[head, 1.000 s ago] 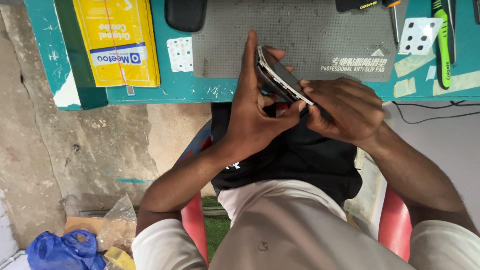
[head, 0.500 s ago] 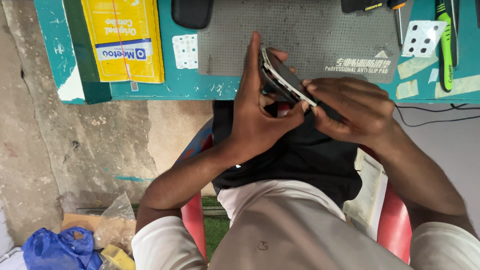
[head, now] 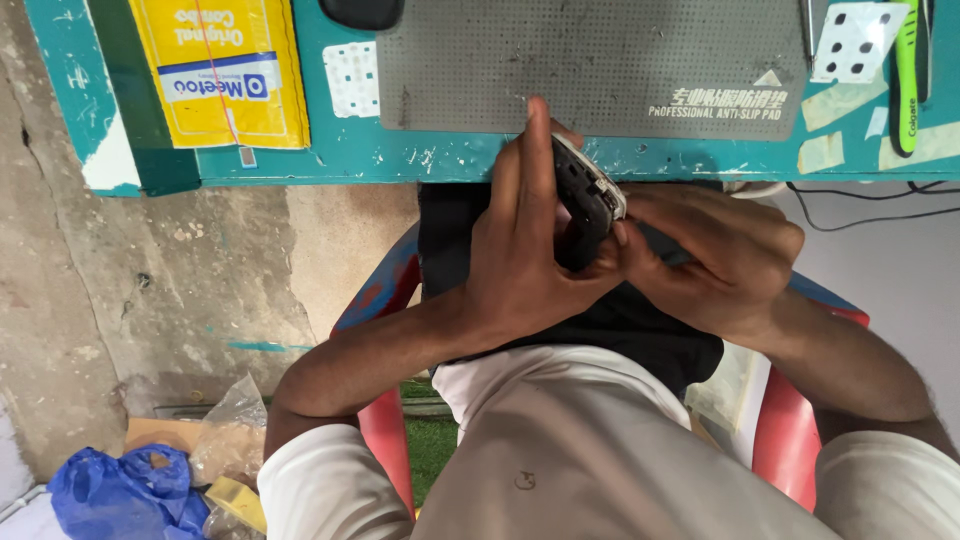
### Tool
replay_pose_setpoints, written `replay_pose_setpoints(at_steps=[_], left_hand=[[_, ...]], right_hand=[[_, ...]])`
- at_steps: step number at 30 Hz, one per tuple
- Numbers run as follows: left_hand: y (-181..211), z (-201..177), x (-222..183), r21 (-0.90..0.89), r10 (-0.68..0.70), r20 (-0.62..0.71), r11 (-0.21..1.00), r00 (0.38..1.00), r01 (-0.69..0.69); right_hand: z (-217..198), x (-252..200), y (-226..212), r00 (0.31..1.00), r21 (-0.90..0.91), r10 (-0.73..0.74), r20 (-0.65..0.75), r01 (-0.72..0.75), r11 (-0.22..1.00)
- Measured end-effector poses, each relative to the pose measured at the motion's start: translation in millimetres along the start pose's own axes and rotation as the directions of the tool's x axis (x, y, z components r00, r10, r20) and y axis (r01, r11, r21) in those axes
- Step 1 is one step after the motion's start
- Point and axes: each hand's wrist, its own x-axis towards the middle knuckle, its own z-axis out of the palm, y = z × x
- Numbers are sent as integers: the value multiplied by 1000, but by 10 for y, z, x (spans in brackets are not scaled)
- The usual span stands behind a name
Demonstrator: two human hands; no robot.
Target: The person disassembles a white Samsung smartphone using a metal prying tool to separate the casing. They remove the back cover and internal components, then reassemble the device by snapping the casing back together and pressing the edges to secure it.
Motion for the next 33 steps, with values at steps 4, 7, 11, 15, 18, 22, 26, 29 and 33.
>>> replay_pose_setpoints(at_steps=[4,7,11,15,18,22,26,29,33], left_hand=[[-5,44,-5,120,90,-42,989,995,-84],[-17,84,-21,177,131,-65,977,989,-117],[-67,106,-48,188,159,-45,971,986,-148],[-86,114,-62,198,170,-35,967,985,-160],[-80,109,-58,243,199,-44,953,979,-183],[-109,120,-59,338,270,-44,910,962,-240],[-156,143,-64,366,319,-29,885,947,-287],[-175,150,-66,405,352,-18,859,936,-315],[-203,188,-62,406,367,-16,853,930,-329]], right_hand=[[-41,-1,-110,999,-74,47,20,-46,996],[-19,21,-147,999,-118,41,-20,-43,992],[-21,53,-197,999,-177,21,-28,-26,984],[-20,93,-218,999,-199,4,-42,-12,980],[-36,133,-242,999,-227,-22,-46,11,974],[-68,146,-239,999,-207,-34,-25,28,978],[-73,83,-165,999,-195,-41,-6,39,980],[-52,3,-112,999,-178,-35,2,35,983],[-21,-60,-65,999,-185,-44,5,44,982]])
